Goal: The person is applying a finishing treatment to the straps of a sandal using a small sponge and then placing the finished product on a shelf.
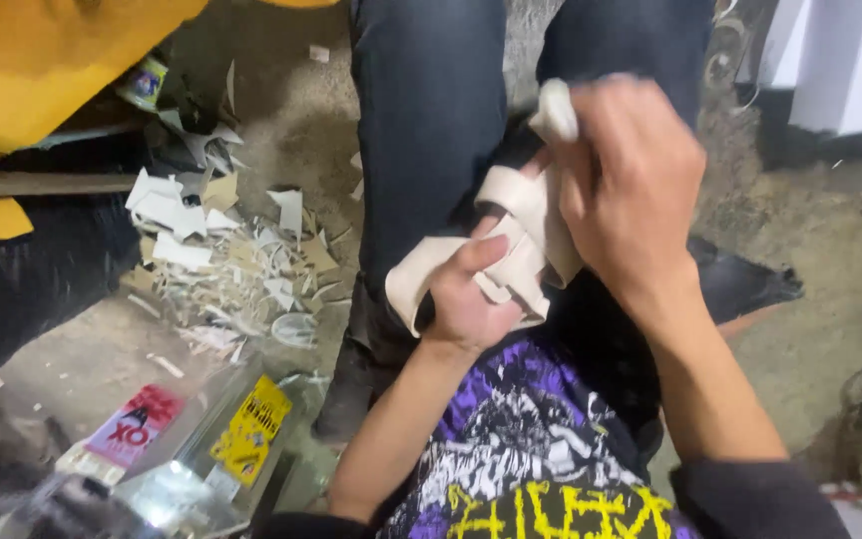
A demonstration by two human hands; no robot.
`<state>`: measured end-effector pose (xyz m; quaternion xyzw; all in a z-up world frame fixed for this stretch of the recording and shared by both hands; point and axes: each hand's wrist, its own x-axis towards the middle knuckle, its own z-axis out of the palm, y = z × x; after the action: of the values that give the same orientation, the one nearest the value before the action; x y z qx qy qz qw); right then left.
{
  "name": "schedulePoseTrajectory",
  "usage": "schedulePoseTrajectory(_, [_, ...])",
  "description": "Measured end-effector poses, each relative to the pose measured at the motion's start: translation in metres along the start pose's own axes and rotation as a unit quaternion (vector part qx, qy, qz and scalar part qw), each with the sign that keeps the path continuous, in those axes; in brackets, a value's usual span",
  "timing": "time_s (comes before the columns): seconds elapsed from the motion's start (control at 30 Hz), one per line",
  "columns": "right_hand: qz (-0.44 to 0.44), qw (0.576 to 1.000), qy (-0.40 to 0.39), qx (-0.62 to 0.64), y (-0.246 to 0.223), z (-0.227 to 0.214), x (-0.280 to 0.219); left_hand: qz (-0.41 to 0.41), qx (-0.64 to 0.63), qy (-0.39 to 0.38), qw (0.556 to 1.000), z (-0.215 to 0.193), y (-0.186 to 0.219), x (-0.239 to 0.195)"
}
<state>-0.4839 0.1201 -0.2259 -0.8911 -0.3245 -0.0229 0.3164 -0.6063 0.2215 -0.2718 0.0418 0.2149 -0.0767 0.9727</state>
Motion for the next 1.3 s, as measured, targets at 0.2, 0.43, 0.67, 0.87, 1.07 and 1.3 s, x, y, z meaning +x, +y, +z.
schedulePoseTrajectory(0.2, [0.026,0.999,-0.021,-0.043,0.008,0.003,-0.007,-0.001,0.018,0.000,1.000,-0.010,-0.008,-0.002])
schedulePoseTrajectory(0.43, [0.011,0.992,-0.104,-0.069,0.007,-0.014,-0.020,0.009,-0.024,-0.006,1.000,-0.008,-0.007,0.003])
schedulePoseTrajectory(0.67, [0.031,0.992,-0.085,-0.086,0.001,-0.007,-0.022,0.131,0.360,0.003,0.924,-0.062,-0.022,-0.031])
schedulePoseTrajectory(0.87, [0.310,0.926,-0.093,0.195,-0.002,-0.070,-0.093,-0.087,0.287,-0.087,0.950,0.043,0.010,-0.062])
schedulePoseTrajectory(1.07, [0.380,0.857,0.046,0.345,0.006,-0.076,-0.118,-0.130,0.344,-0.075,0.927,0.053,0.003,-0.063])
schedulePoseTrajectory(1.3, [0.320,0.900,-0.022,0.295,-0.014,-0.078,-0.111,-0.226,0.503,-0.022,0.834,0.064,0.003,-0.067])
